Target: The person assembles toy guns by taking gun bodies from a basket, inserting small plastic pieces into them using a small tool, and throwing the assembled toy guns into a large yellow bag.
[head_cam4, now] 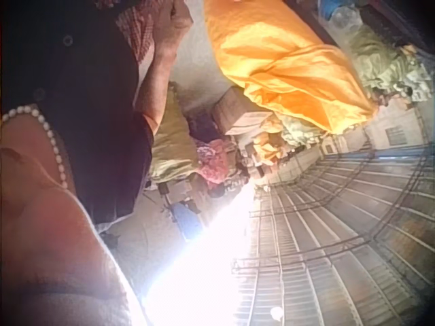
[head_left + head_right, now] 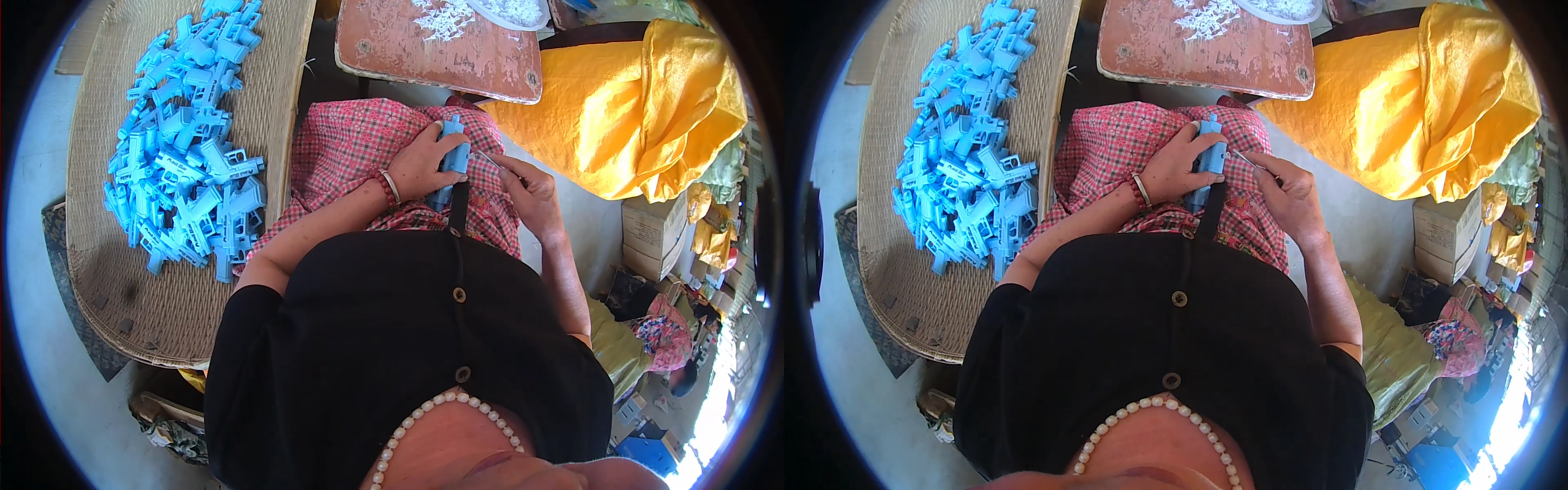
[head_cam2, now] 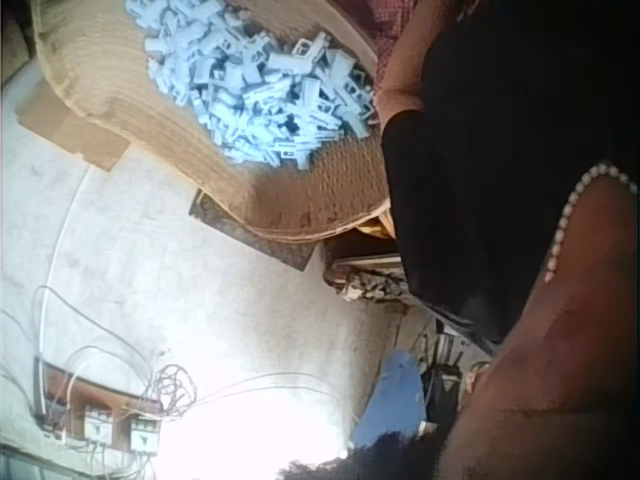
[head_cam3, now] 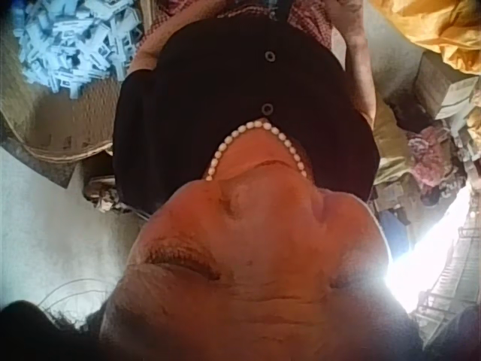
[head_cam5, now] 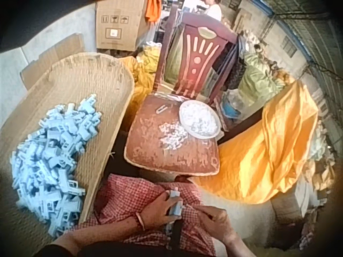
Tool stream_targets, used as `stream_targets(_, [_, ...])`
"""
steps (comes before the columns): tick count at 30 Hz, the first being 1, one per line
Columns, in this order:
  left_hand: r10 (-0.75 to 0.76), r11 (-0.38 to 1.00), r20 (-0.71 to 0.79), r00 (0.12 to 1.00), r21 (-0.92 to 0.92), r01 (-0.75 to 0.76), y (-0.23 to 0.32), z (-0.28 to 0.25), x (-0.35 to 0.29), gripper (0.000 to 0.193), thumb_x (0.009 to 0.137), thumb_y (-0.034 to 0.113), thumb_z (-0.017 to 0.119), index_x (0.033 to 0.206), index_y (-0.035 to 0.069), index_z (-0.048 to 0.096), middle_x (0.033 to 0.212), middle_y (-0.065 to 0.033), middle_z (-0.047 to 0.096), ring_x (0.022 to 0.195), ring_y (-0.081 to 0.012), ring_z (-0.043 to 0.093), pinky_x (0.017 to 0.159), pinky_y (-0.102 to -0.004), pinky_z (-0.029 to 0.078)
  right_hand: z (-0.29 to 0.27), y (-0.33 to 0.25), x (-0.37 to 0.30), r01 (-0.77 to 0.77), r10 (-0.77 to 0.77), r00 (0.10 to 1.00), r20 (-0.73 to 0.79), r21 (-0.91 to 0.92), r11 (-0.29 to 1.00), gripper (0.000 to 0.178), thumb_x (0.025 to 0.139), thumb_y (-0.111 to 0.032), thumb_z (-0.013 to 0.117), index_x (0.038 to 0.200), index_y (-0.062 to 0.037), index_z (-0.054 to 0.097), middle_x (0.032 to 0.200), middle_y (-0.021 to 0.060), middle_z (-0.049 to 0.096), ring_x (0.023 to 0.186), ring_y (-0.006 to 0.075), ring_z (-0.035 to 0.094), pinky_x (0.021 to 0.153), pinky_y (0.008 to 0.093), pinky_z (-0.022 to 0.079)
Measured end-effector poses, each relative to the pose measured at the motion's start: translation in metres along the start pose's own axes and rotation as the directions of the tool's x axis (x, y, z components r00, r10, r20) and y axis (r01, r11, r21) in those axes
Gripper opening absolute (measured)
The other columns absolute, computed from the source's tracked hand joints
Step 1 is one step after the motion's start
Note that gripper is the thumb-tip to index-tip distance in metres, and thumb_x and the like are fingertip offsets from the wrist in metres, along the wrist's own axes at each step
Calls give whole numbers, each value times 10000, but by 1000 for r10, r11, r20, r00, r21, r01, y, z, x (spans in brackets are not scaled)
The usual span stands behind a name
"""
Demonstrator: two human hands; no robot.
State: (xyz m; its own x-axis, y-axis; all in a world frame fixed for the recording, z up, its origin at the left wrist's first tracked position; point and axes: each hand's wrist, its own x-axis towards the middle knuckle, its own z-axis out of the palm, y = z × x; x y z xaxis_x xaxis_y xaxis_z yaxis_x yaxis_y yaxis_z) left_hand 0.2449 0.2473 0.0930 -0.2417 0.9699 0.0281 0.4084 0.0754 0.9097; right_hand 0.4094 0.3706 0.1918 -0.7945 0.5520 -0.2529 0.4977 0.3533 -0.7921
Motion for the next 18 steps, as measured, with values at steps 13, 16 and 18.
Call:
stream_targets(13, [88, 991, -33, 996, 107, -84, -6, 7, 1, 568, 701, 281, 715, 1211, 157, 498, 1084, -220, 444, 982, -400, 526, 821, -438, 474, -2, -14, 30, 240, -140, 957, 255, -418, 876, 190, 807, -126, 550, 938, -45, 661, 907, 172, 652, 862, 326, 624, 770, 414, 489])
stream_targets(16, [122, 985, -38, 992, 125, -116, -10, 10, -2, 569, 694, 268, 718, 1206, 150, 500, 1032, -206, 446, 957, -384, 525, 806, -430, 472, 1, -12, 37, 293, -165, 943, 290, -485, 824, 191, 823, -139, 533, 948, -55, 651, 889, 173, 645, 859, 343, 611, 756, 439, 482])
stream_targets(18, [119, 984, -43, 992, 135, -112, -8, 7, -2, 572, 691, 263, 720, 1206, 147, 500, 1017, -202, 446, 952, -379, 523, 803, -427, 471, -1, -2, 33, 295, -167, 937, 306, -437, 850, 203, 829, -148, 533, 975, -59, 642, 896, 174, 644, 860, 348, 610, 753, 438, 483])
